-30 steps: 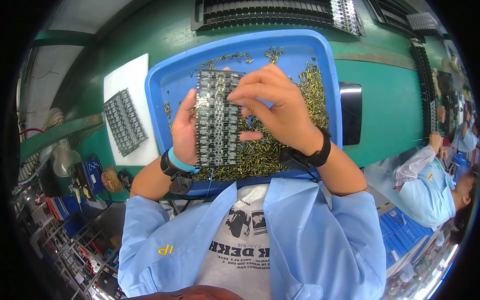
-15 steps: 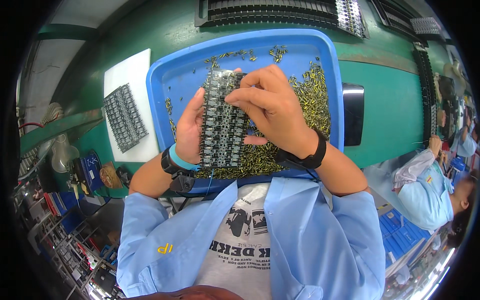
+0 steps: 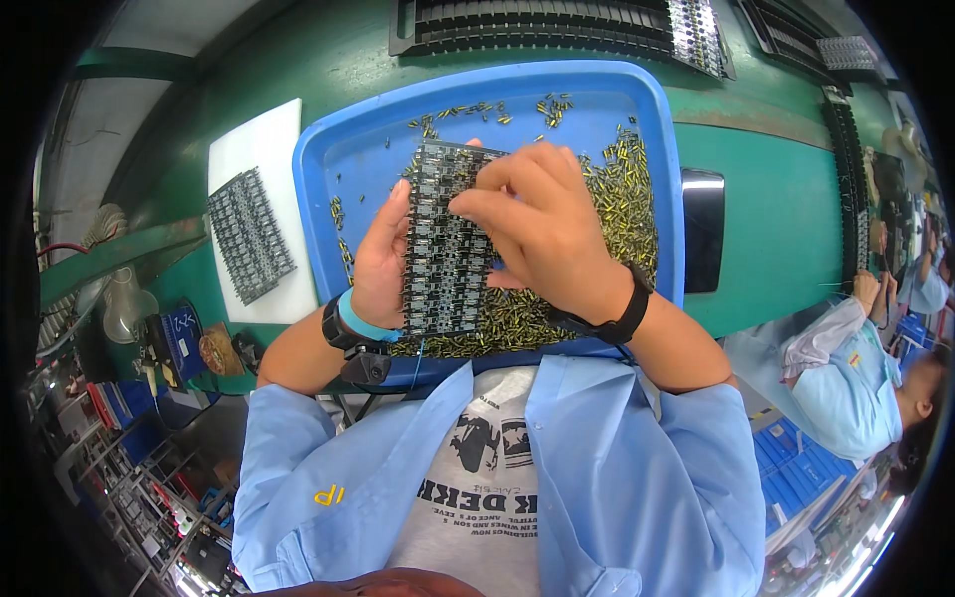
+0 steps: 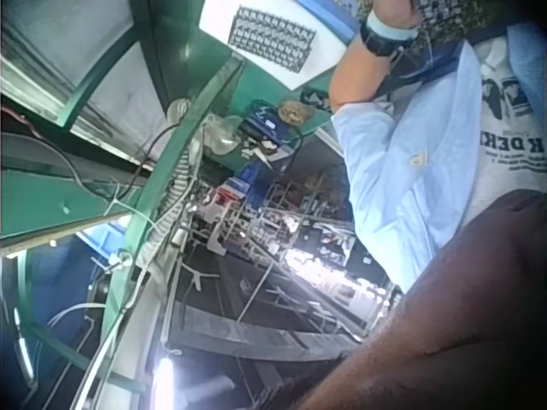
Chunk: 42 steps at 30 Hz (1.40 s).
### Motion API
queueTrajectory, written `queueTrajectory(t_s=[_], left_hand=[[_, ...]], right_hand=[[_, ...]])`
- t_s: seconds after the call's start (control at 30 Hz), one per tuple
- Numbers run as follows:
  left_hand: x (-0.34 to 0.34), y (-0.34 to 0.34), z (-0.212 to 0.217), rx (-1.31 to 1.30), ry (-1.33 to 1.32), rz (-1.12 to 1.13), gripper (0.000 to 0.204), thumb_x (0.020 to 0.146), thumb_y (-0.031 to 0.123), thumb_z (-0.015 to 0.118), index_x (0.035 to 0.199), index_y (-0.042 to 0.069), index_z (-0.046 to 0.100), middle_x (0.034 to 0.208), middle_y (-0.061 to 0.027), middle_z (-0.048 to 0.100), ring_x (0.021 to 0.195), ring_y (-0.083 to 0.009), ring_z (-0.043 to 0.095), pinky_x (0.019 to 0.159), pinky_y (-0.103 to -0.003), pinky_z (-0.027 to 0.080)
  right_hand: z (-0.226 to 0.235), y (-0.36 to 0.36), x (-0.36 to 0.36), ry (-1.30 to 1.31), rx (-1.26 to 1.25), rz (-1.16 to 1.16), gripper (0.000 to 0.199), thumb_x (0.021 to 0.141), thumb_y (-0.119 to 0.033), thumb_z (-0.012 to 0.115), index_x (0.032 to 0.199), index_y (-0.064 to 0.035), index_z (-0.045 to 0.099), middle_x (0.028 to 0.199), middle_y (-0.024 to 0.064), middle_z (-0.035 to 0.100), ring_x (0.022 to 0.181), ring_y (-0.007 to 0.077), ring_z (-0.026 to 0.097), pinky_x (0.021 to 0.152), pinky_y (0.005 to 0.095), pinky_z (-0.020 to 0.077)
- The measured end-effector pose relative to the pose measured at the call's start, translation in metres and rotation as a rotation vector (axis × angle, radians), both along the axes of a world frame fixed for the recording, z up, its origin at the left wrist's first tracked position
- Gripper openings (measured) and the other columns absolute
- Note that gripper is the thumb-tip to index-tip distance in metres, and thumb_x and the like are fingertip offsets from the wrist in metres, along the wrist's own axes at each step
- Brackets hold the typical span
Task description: The person picks up a circuit board and populates it by hand with small electronic components from a blue tray, placing them one at a time. After filling the board, the person sets it aside on a white pad and picks up another board to repeat the process.
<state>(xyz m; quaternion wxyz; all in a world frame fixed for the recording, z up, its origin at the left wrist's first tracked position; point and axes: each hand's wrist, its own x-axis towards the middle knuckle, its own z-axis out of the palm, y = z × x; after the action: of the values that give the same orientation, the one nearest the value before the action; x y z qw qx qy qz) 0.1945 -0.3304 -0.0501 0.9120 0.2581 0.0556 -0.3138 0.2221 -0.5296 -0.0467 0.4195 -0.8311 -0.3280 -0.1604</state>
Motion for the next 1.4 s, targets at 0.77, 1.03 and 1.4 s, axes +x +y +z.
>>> queueTrajectory(t_s=[0.77, 1.03, 1.4], left_hand=[[0.010, 0.010, -0.005, -0.219, 0.033, 0.061, 0.064, 0.116, 0.052, 0.025, 0.162, 0.010, 0.040, 0.155, -0.0183, 0.054, 0.136, -0.0336, 0.060, 0.112, -0.057, 0.053], [0.008, 0.009, -0.016, -0.405, 0.104, 0.055, 0.068, 0.114, 0.057, 0.025, 0.163, 0.012, 0.040, 0.161, -0.0185, 0.048, 0.144, -0.0400, 0.051, 0.113, -0.070, 0.047], [0.012, 0.011, -0.014, -0.386, 0.140, 0.098, 0.074, 0.112, 0.062, 0.025, 0.165, 0.012, 0.037, 0.164, -0.0166, 0.045, 0.147, -0.0406, 0.047, 0.116, -0.072, 0.042]], right_hand=[[0.013, -0.015, 0.000, 0.216, 0.122, -0.030, 0.020, 0.081, -0.003, 0.073, 0.099, -0.0089, 0.076, 0.088, 0.0033, 0.066, 0.085, 0.0224, 0.059, 0.073, 0.0347, 0.0446], [0.014, -0.042, 0.017, 0.446, -0.027, 0.407, 0.005, 0.080, -0.005, 0.072, 0.085, -0.0057, 0.070, 0.065, 0.0042, 0.056, 0.055, 0.0235, 0.051, 0.058, 0.0362, 0.0432], [-0.014, -0.018, -0.009, 0.447, -0.516, 0.617, 0.007, 0.079, -0.013, 0.075, 0.083, -0.0081, 0.071, 0.076, 0.0096, 0.068, 0.073, 0.0325, 0.070, 0.065, 0.0446, 0.0551]])
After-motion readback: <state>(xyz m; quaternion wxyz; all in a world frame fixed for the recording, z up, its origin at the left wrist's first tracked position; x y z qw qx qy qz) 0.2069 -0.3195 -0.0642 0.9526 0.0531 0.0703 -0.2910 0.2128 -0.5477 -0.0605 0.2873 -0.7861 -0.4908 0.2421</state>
